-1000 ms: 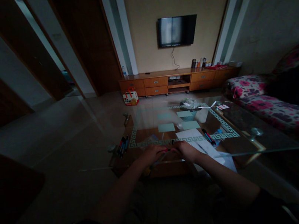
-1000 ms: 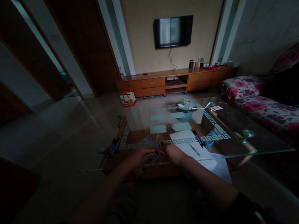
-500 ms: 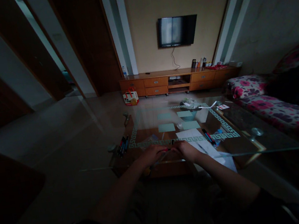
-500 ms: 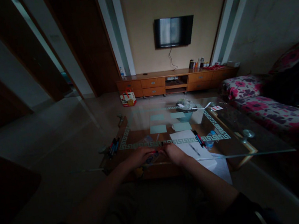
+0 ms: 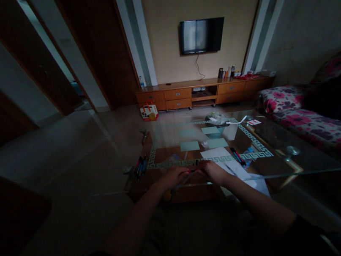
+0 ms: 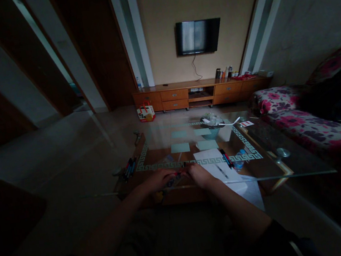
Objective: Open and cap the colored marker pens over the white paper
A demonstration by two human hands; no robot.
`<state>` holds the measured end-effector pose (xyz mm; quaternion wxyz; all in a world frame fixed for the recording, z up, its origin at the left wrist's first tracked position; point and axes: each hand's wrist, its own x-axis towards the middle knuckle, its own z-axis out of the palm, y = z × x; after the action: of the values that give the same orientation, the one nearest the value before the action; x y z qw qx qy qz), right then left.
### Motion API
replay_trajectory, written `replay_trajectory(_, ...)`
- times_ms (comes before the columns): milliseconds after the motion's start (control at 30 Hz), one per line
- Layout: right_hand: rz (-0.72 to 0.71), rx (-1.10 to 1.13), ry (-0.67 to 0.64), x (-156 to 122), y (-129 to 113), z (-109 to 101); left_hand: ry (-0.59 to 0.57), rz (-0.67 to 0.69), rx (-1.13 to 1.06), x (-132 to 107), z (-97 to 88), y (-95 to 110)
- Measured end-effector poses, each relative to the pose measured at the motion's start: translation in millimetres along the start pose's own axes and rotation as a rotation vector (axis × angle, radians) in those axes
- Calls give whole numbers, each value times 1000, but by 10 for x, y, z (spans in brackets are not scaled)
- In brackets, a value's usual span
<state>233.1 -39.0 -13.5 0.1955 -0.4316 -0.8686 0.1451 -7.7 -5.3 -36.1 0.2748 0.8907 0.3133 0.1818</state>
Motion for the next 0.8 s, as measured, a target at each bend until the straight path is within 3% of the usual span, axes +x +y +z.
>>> replay_trajectory(367, 49, 18, 52, -36, 43, 59, 16, 10, 134, -33, -66, 102)
replay_trajectory(800, 88, -3, 18, -13, 76, 98, 17, 0, 142, -29, -47, 66)
